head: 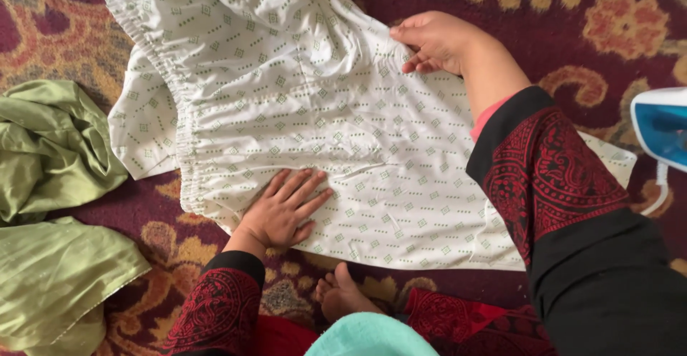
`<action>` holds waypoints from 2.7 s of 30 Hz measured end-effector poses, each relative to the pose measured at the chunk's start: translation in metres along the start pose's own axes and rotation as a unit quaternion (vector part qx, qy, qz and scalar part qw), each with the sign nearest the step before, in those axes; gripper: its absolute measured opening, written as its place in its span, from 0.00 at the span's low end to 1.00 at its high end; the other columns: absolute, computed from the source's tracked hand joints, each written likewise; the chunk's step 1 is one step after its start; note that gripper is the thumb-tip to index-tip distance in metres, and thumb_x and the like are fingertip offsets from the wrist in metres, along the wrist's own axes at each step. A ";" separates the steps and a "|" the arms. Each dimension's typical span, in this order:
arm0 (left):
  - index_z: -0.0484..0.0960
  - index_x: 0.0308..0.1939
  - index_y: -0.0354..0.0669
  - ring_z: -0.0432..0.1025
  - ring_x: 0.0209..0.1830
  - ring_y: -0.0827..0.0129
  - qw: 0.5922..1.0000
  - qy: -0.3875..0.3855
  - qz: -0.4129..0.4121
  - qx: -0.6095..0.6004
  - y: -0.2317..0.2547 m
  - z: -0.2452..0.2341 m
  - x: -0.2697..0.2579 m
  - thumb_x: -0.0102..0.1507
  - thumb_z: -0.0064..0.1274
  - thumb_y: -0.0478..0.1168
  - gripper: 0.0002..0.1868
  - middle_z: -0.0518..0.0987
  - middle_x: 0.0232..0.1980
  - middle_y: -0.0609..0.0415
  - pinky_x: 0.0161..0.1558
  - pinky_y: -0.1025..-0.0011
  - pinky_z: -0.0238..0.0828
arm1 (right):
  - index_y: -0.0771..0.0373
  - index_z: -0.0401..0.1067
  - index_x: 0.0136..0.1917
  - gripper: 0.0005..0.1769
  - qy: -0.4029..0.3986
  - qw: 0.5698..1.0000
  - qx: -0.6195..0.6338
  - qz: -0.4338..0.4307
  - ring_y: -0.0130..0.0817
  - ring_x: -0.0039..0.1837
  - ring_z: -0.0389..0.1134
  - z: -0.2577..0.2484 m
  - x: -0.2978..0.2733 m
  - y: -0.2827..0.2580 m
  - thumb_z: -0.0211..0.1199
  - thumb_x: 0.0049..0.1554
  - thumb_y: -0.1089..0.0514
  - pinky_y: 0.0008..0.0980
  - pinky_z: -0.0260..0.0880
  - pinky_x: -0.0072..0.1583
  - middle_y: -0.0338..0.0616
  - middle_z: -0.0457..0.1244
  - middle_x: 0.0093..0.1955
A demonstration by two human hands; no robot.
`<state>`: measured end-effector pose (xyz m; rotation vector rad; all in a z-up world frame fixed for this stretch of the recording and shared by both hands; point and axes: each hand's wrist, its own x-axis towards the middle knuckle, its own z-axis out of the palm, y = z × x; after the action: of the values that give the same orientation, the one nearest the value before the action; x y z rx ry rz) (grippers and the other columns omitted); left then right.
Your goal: The person irons a white patterned garment on a patterned carpet. They smooth the fabric with their hands, use a blue and white iron to press the material, and repeatedly reposition the garment to iron different sections.
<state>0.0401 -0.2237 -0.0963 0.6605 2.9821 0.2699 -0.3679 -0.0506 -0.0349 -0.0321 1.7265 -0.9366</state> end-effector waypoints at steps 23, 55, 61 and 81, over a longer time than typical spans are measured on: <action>0.60 0.77 0.64 0.57 0.78 0.57 0.995 0.096 -0.021 0.017 0.002 0.009 0.005 0.62 0.33 0.62 0.38 0.59 0.81 0.53 0.73 0.49 0.51 | 0.66 0.69 0.58 0.15 0.103 0.983 0.128 -0.086 0.34 0.40 0.77 -0.009 0.020 0.013 0.65 0.60 0.60 0.23 0.83 0.42 0.44 0.65 0.40; 0.75 0.56 0.51 0.67 0.63 0.44 0.664 0.116 -0.693 -0.257 -0.181 -0.021 -0.016 0.57 0.67 0.73 0.39 0.70 0.57 0.49 0.62 0.49 0.65 | 0.50 0.66 0.60 0.12 0.511 0.740 -0.309 -0.309 0.37 0.58 0.67 0.040 0.053 0.091 0.59 0.64 0.53 0.41 0.66 0.57 0.34 0.63 0.57; 0.62 0.69 0.41 0.72 0.38 0.63 0.605 0.062 -0.686 -0.400 -0.155 -0.097 0.031 0.66 0.60 0.49 0.34 0.71 0.64 0.49 0.39 0.63 0.70 | 0.52 0.75 0.47 0.10 0.281 0.915 -0.271 -0.099 0.32 0.34 0.62 0.026 -0.014 -0.002 0.57 0.65 0.49 0.40 0.57 0.35 0.34 0.67 0.39; 0.67 0.58 0.44 0.68 0.47 0.67 0.623 0.206 -0.616 -0.436 -0.151 -0.088 0.018 0.69 0.56 0.37 0.17 0.73 0.51 0.55 0.48 0.69 0.68 | 0.62 0.75 0.51 0.04 0.094 0.983 -0.049 -0.150 0.28 0.51 0.71 0.004 0.004 0.011 0.64 0.61 0.64 0.26 0.78 0.56 0.40 0.68 0.48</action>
<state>-0.0476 -0.3641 -0.0387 -1.5980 2.2636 1.5988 -0.3615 -0.0476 -0.0450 -0.2831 1.9790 -1.1016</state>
